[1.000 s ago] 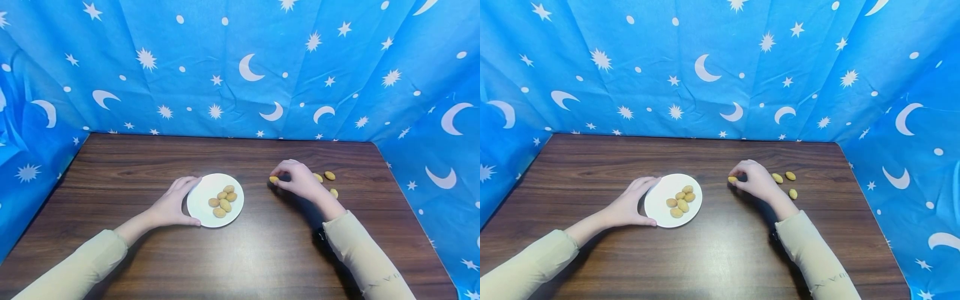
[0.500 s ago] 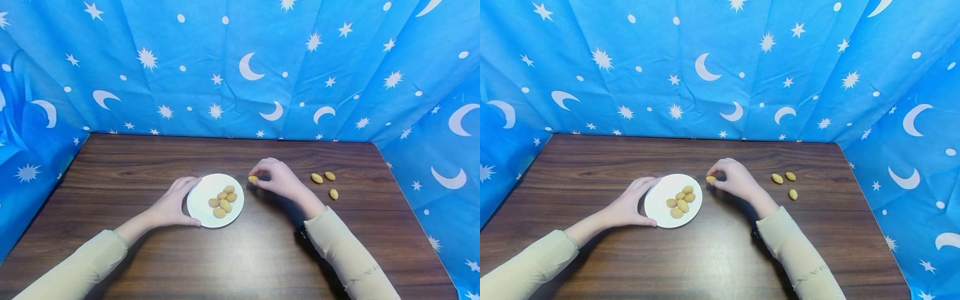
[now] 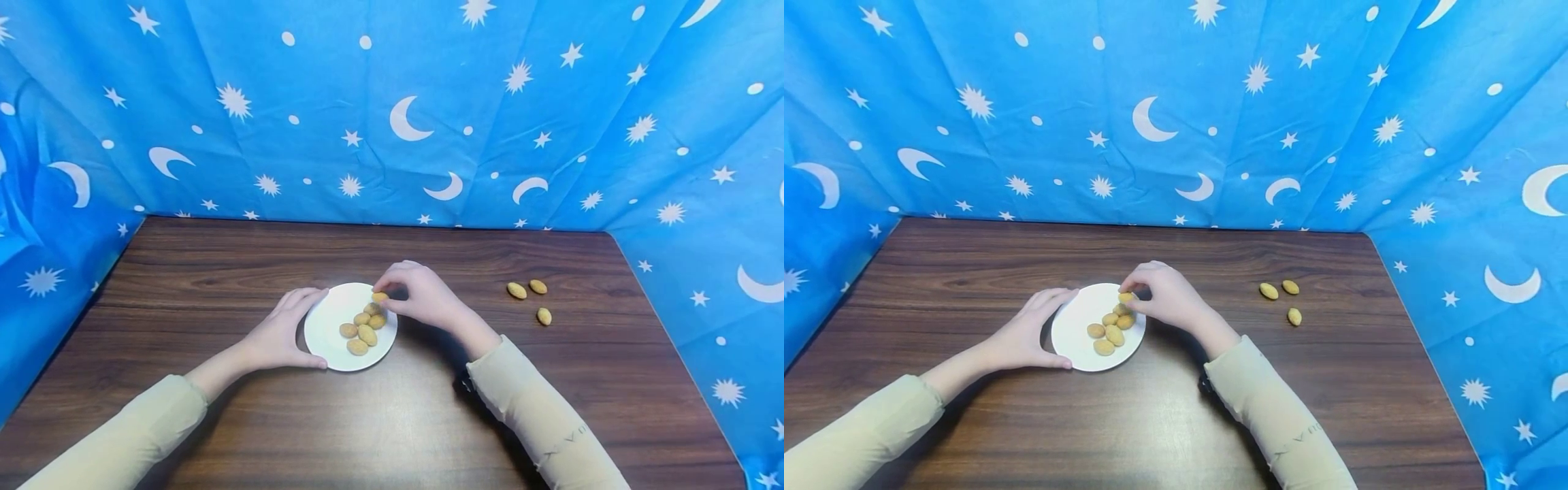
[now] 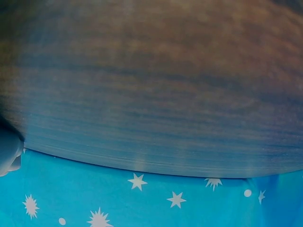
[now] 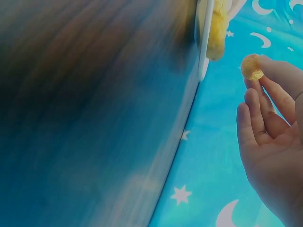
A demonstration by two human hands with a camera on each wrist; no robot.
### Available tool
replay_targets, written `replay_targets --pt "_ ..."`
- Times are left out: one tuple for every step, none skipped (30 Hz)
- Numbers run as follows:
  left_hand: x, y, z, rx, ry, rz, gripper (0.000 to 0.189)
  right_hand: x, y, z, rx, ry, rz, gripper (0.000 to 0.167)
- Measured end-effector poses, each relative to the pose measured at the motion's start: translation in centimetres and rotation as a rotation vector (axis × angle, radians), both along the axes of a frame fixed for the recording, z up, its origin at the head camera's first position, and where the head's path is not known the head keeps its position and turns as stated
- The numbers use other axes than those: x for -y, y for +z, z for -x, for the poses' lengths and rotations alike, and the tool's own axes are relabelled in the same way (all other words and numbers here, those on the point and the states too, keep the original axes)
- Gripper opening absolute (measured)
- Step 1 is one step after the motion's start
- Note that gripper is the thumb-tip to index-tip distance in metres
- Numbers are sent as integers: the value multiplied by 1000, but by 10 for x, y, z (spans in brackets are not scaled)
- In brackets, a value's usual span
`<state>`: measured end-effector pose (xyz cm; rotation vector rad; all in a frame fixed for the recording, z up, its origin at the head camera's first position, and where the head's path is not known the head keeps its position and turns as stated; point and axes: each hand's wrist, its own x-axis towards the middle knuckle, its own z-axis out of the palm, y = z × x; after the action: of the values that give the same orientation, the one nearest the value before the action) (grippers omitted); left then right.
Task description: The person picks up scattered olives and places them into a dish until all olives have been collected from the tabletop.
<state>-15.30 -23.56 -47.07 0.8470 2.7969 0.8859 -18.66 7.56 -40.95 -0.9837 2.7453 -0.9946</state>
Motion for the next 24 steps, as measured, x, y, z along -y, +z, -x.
replay_targets --pt "0 0 0 0 0 0 125 3 0 0 7 5 1 20" --pt "0 0 0 0 1 1 125 6 0 0 13 9 1 20" --pt "0 -1 0 0 1 1 125 9 0 0 20 15 2 20" --pt "0 -1 -1 0 2 1 125 12 0 0 29 21 4 20" --pt "0 -1 -1 -2 2 2 125 15 -1 0 34 26 1 20" --pt "0 -1 -1 -1 3 1 124 18 -1 0 37 33 -3 20" --pt "-1 -1 -1 -1 3 1 124 20 -2 1 41 40 -8 20" --pt "-1 -1 -2 0 4 1 124 23 -2 1 41 47 -16 20" --pt "-1 -1 -2 1 5 1 124 25 -3 2 40 56 -24 20" --pt "-1 -1 -2 1 6 1 124 27 -4 2 40 64 -32 19" --pt "-1 -1 -3 2 5 1 124 29 -4 3 36 72 -41 19" --pt "-1 -1 -3 3 6 1 124 31 -5 4 32 84 -48 19" --pt "-2 -1 -3 2 6 1 124 33 -5 4 31 91 -56 19" --pt "-2 -2 -3 1 6 1 123 35 -6 4 28 99 -65 19" --pt "-2 -2 -4 1 6 1 123 37 -6 5 29 106 -71 18" --pt "-2 -2 -4 1 6 0 123 39 -7 5 32 110 -77 18" --pt "-2 -2 -4 3 7 -2 123 41 -7 6 39 115 -82 18" --pt "-2 -2 -4 5 7 -2 123 42 -7 6 49 119 -87 18" --pt "-2 -1 -5 5 7 -3 123 44 -8 7 60 119 -92 18" --pt "-2 -1 -5 8 8 -5 123 45 -9 7 71 121 -94 18" --pt "-2 -1 -5 10 8 -6 123 46 -10 8 81 122 -97 18" --pt "-2 -1 -5 12 7 -7 123 46 -11 9 90 122 -98 18" --pt "-2 -1 -5 12 8 -7 123 47 -12 9 96 123 -99 18" --pt "-2 -1 -5 12 8 -6 123 47 -12 10 100 122 -100 18"
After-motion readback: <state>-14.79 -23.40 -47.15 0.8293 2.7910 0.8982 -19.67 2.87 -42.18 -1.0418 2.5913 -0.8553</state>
